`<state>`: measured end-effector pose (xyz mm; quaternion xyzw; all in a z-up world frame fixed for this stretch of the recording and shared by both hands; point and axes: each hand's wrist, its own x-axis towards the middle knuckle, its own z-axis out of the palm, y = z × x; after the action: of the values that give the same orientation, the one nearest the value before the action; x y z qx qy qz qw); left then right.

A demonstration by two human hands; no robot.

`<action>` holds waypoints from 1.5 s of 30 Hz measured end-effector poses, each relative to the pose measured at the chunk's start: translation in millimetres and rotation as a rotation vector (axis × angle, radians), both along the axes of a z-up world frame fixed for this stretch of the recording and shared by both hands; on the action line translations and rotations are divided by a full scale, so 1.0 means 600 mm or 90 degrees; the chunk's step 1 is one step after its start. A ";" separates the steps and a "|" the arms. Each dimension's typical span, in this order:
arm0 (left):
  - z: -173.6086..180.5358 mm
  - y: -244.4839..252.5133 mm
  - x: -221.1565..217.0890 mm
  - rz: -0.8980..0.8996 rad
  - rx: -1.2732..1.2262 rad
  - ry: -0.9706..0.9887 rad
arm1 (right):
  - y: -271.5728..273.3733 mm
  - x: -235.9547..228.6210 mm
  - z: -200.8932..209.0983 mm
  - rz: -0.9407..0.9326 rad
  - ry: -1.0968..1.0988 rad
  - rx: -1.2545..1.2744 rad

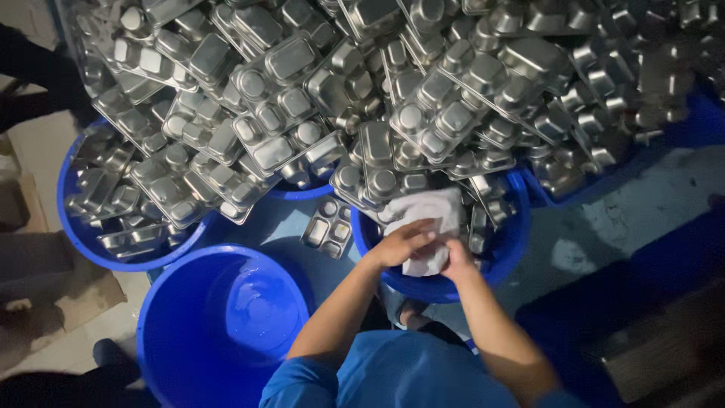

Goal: The person repeatedly picks up stainless steel compartmentalized trays from a large pile, wipes each tray with a white cloth, and places the cleaned tray onto a stack on the right. The process is continuous and repetitive.

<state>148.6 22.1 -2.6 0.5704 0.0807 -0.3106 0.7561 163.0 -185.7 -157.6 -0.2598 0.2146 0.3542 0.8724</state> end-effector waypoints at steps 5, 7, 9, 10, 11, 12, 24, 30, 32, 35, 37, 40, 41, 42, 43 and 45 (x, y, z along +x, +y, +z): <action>-0.093 0.080 0.022 0.191 0.148 -0.016 | 0.021 0.067 0.000 0.051 0.072 -0.103; -0.153 0.126 0.048 0.270 0.200 -0.001 | 0.039 0.088 -0.001 0.043 0.113 -0.088; -0.212 0.181 0.087 0.321 0.224 -0.058 | 0.058 0.104 -0.005 0.054 0.060 -0.108; -0.239 0.207 0.101 0.345 0.234 -0.083 | 0.068 0.107 -0.008 0.059 0.036 -0.119; -0.263 0.233 0.127 0.377 0.207 -0.066 | 0.081 0.119 -0.012 0.058 0.035 -0.133; -0.283 0.258 0.153 0.410 0.179 -0.048 | 0.095 0.127 -0.016 0.058 0.033 -0.148; -0.355 0.649 0.314 0.890 0.170 -0.001 | 0.246 0.168 -0.060 0.160 0.049 -0.229; -0.309 0.698 0.343 0.836 0.217 0.015 | 0.218 0.177 -0.069 0.138 0.101 -0.203; -0.268 0.685 0.343 0.805 0.255 0.041 | 0.222 0.164 -0.069 0.149 0.112 -0.216; -0.191 0.670 0.366 0.787 0.273 -0.003 | 0.233 0.184 -0.070 0.133 0.060 -0.215; -0.140 0.660 0.364 0.821 0.275 -0.078 | 0.255 0.191 -0.062 0.101 -0.001 -0.203; -0.066 0.634 0.332 0.878 0.329 -0.183 | 0.298 0.201 -0.031 0.106 0.090 -0.111; -0.040 0.609 0.307 0.871 0.387 -0.182 | 0.319 0.208 -0.011 0.085 0.094 -0.078; -0.014 0.575 0.281 0.710 0.783 -0.362 | 0.338 0.216 0.013 0.064 0.098 -0.045; 0.011 0.538 0.259 0.476 1.151 -0.527 | 0.354 0.229 0.044 0.043 0.099 -0.013; 0.060 0.419 0.222 0.667 0.461 -0.413 | 0.377 0.271 0.118 0.018 0.097 -0.005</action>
<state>281.6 273.7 33.3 0.7355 0.2134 0.3253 0.5547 325.9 40.7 -86.9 -0.2384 0.2777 0.3842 0.8476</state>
